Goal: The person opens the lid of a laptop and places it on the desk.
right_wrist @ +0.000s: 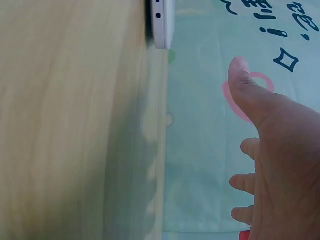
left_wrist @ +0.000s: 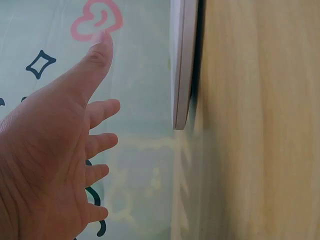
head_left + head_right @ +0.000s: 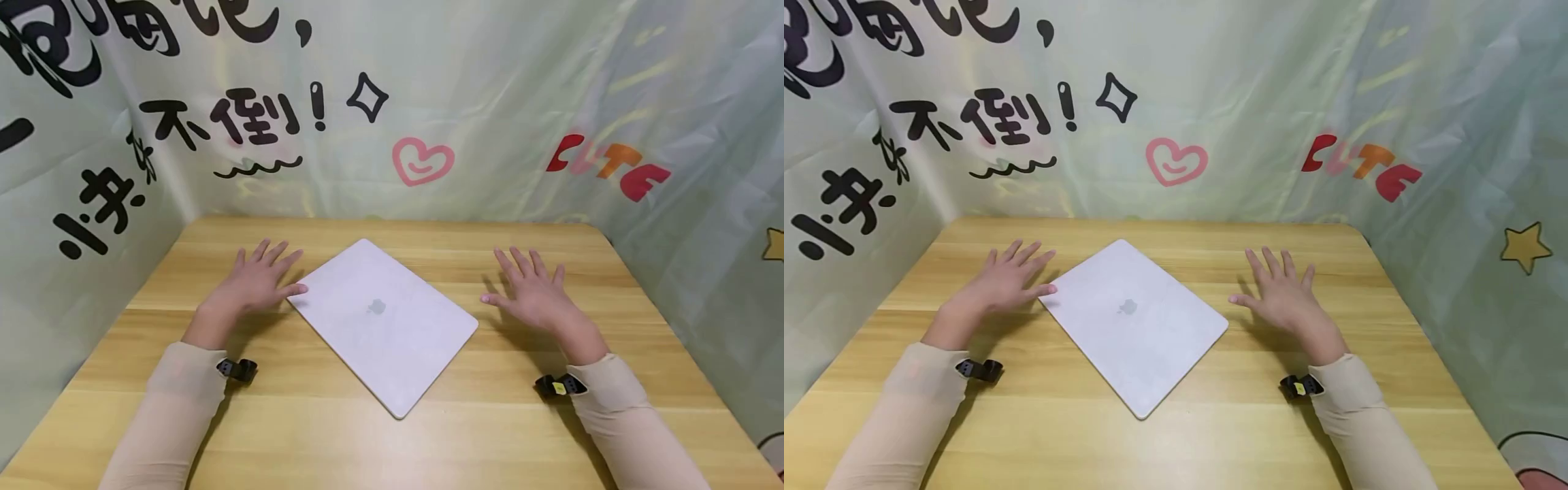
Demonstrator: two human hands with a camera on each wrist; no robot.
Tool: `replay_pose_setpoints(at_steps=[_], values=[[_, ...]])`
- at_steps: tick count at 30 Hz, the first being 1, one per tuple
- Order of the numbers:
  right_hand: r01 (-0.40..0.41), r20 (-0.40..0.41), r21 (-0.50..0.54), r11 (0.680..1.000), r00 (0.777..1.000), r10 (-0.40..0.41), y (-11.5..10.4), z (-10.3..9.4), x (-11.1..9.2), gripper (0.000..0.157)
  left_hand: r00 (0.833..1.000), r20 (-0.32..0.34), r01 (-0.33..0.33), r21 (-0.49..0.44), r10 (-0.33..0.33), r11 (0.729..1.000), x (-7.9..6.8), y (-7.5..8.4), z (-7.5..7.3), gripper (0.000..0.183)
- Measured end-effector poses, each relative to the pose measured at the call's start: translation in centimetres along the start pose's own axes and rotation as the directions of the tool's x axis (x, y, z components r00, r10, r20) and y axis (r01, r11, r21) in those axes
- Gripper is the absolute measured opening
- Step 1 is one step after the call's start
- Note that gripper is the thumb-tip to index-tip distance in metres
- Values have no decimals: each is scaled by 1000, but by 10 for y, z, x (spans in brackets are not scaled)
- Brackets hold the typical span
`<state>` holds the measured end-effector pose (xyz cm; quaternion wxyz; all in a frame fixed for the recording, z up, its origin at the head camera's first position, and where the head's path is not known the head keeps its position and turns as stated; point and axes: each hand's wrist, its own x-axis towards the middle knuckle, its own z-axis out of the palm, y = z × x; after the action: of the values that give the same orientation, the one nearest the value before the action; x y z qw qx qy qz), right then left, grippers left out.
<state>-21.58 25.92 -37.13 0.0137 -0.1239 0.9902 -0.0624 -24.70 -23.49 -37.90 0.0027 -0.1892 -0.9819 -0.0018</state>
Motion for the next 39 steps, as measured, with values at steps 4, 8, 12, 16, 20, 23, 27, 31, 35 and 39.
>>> replay_pose_setpoints(at_steps=[4,8,12,16,20,23,27,31,35,39], values=[[26,-9,7,1000,1000,-26,-2,-1,-1,96,999,19,-27,-20,28,999,1,2,-3,85],[65,-2,26,998,998,-65,-8,2,-3,97,998,37,-53,-40,55,998,1,5,0,85],[96,-25,41,995,995,-95,-14,4,-5,95,996,30,-78,-63,80,995,2,6,2,84],[127,-39,49,991,991,-125,-18,4,-5,95,995,25,-94,-82,97,992,3,8,4,85],[159,-45,62,985,987,-156,-23,5,-4,95,992,9,-121,-96,123,988,4,9,6,84],[186,-50,61,981,982,-183,-28,7,-4,95,989,2,-144,-113,145,983,5,10,7,82],[235,-72,63,970,971,-230,-38,9,-7,93,985,-7,-169,-146,170,975,5,12,9,81],[309,-97,56,949,948,-303,-51,10,-10,91,981,-14,-192,-179,193,965,2,13,11,83],[393,-105,48,919,916,-386,-63,14,-11,89,977,-12,-212,-201,214,956,0,15,11,83],[443,-121,53,895,892,-435,-75,16,-13,88,971,-21,-238,-214,239,947,-1,16,10,84]])
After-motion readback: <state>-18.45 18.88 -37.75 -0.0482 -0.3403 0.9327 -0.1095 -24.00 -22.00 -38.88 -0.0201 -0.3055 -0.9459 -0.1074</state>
